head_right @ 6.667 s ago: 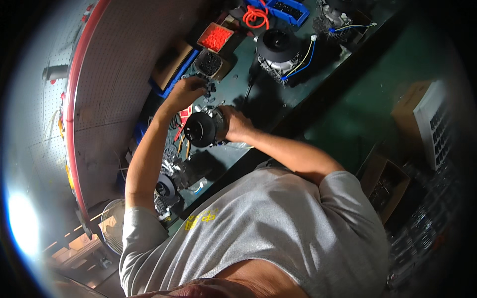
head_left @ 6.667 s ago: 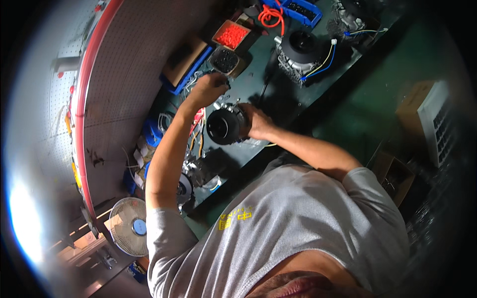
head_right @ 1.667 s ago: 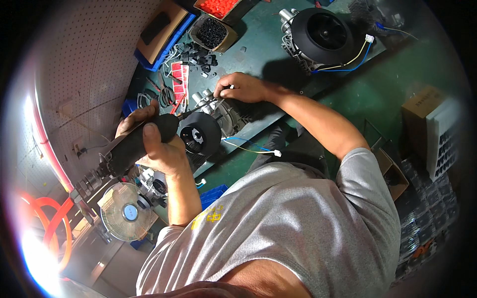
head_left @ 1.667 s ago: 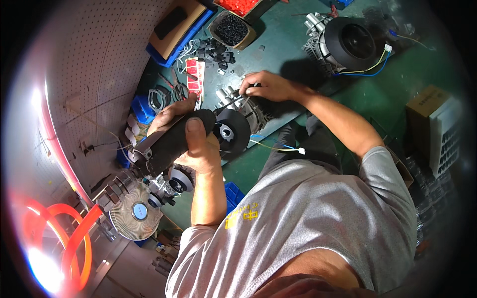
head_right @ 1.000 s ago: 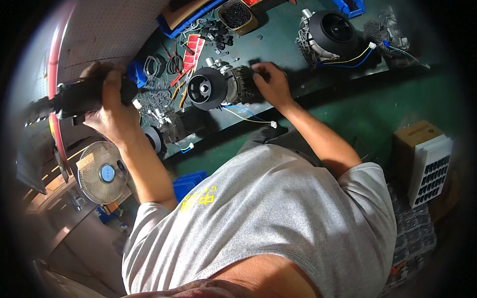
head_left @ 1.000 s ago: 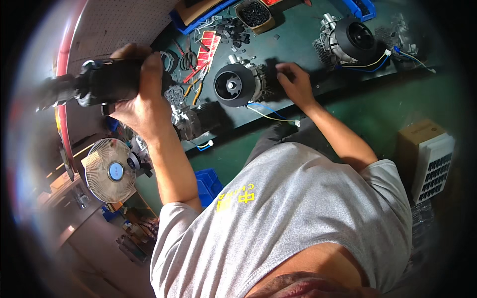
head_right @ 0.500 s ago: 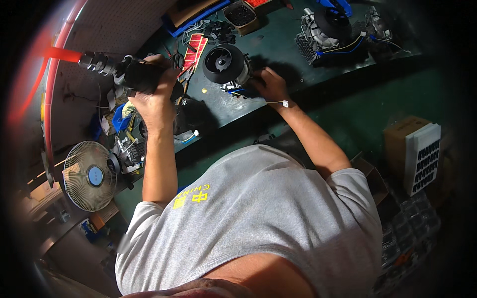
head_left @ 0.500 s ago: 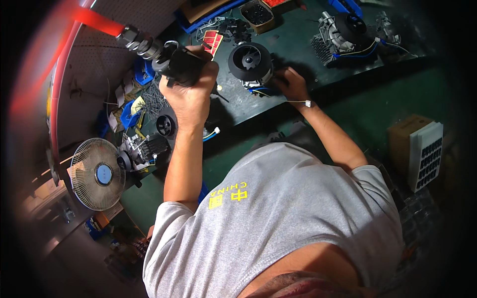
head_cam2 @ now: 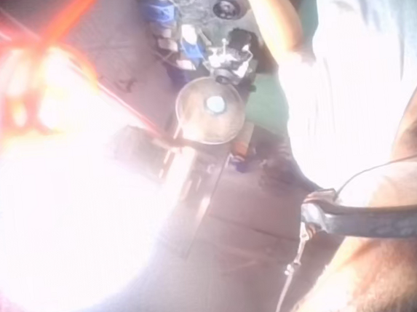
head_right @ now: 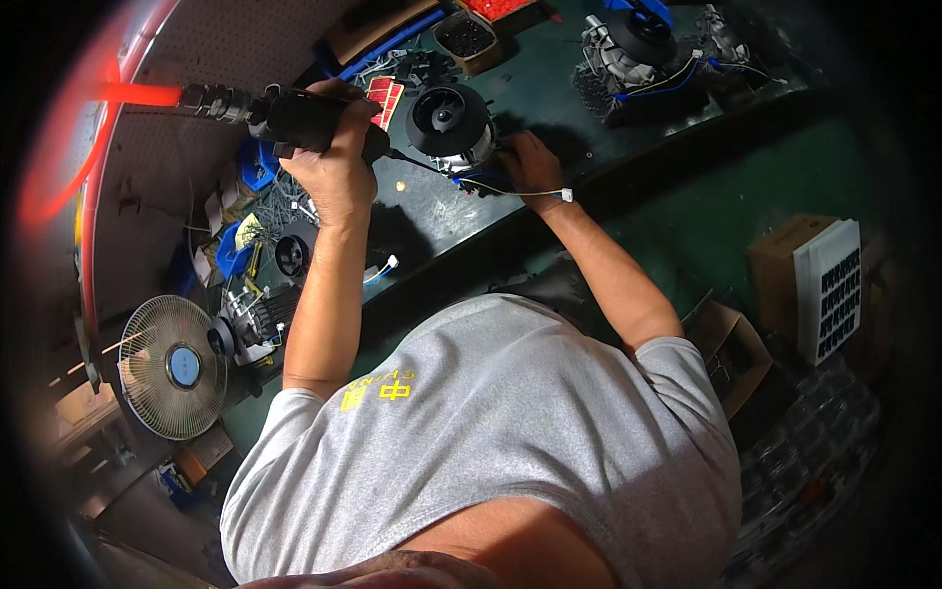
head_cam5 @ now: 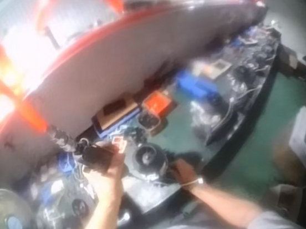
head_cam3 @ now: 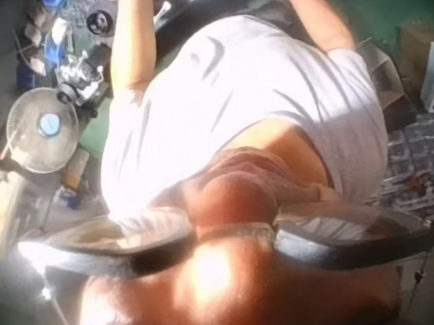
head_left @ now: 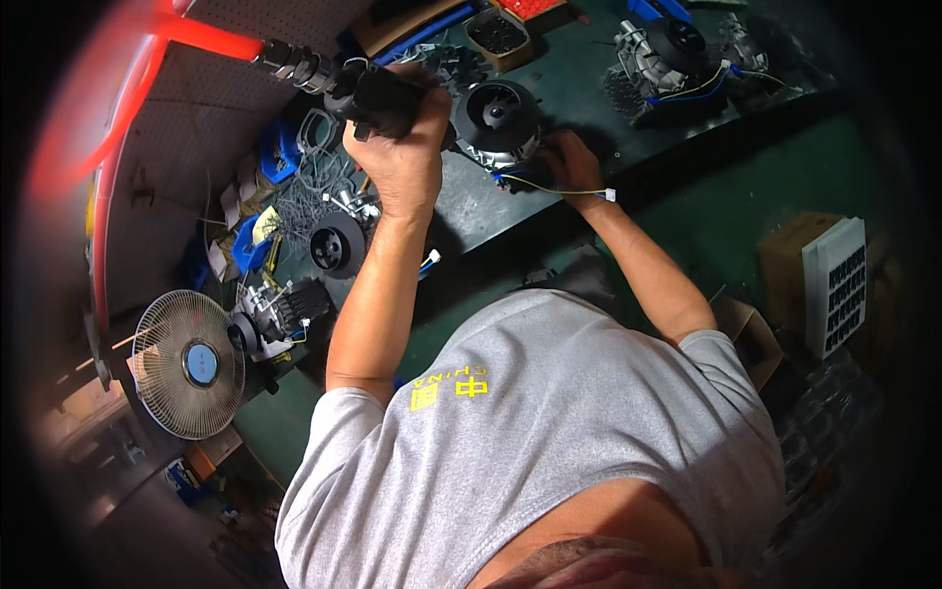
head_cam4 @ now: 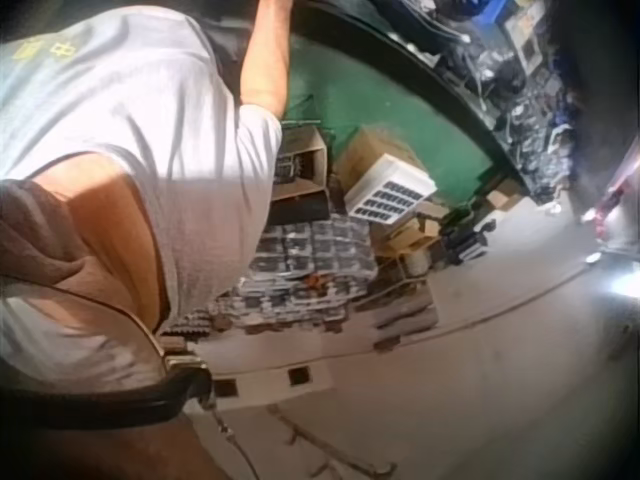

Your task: The person assembles small electric motors at a workbench. They place a black circular housing onto a motor, use a pneumatic screwdriver to fasten screws, and repeat the process on multiple units. The person also handles a metal ring and places it on a motor before continuing assembly.

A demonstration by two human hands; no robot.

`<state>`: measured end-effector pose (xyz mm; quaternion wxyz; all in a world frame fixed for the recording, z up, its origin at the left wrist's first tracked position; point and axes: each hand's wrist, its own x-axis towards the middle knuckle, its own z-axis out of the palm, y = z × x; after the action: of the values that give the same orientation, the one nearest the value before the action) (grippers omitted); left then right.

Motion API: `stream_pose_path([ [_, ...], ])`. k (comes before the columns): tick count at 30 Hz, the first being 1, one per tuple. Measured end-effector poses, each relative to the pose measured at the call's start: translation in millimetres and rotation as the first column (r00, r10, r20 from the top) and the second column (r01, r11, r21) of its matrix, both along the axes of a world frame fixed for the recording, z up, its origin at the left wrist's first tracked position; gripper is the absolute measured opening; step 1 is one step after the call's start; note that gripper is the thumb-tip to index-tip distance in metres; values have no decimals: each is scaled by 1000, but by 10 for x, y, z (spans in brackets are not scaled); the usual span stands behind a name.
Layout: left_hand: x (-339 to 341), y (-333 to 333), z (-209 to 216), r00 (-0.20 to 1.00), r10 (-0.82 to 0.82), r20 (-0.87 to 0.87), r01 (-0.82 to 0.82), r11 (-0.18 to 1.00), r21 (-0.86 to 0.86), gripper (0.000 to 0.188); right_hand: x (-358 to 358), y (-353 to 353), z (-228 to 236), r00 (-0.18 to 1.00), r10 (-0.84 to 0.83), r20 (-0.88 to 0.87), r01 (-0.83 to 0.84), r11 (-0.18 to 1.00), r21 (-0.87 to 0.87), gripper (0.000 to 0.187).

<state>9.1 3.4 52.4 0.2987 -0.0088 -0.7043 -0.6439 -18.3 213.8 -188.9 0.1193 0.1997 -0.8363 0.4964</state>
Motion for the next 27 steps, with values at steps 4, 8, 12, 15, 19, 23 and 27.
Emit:
stream_pose_path([
  [4, -27, -19, -110, 999, 20, -26, -20, 1000, 12, 19, -10, 2, -4, 1000, 4, -3, -4, 1000, -5, 19],
  [8, -28, -21, -173, 998, 59, -22, -58, 997, 42, 20, 9, -16, 34, 1000, -3, 12, 3, 1000, -4, 19],
  [12, -21, -42, -184, 999, 42, -20, -42, 999, -4, 20, 3, -11, 62, 1000, 13, 26, -12, 1000, -16, 20],
  [15, 5, 21, -138, 1000, -18, -26, 16, 998, -58, 19, 0, 5, 36, 999, -2, 35, 2, 1000, -6, 20],
  [19, 68, 117, -93, 993, -116, -28, 115, 993, -13, 19, 7, 10, 42, 1000, 9, 16, -9, 1000, 9, 20],
  [23, 40, 141, -207, 995, -83, -53, 81, 996, -40, 18, 17, 3, 60, 1000, 10, 4, -10, 1000, -8, 20],
  [27, 51, 165, -281, 996, -87, -18, 87, 995, -40, 18, 18, -9, 107, 1000, 12, 25, -12, 1000, -17, 20],
])
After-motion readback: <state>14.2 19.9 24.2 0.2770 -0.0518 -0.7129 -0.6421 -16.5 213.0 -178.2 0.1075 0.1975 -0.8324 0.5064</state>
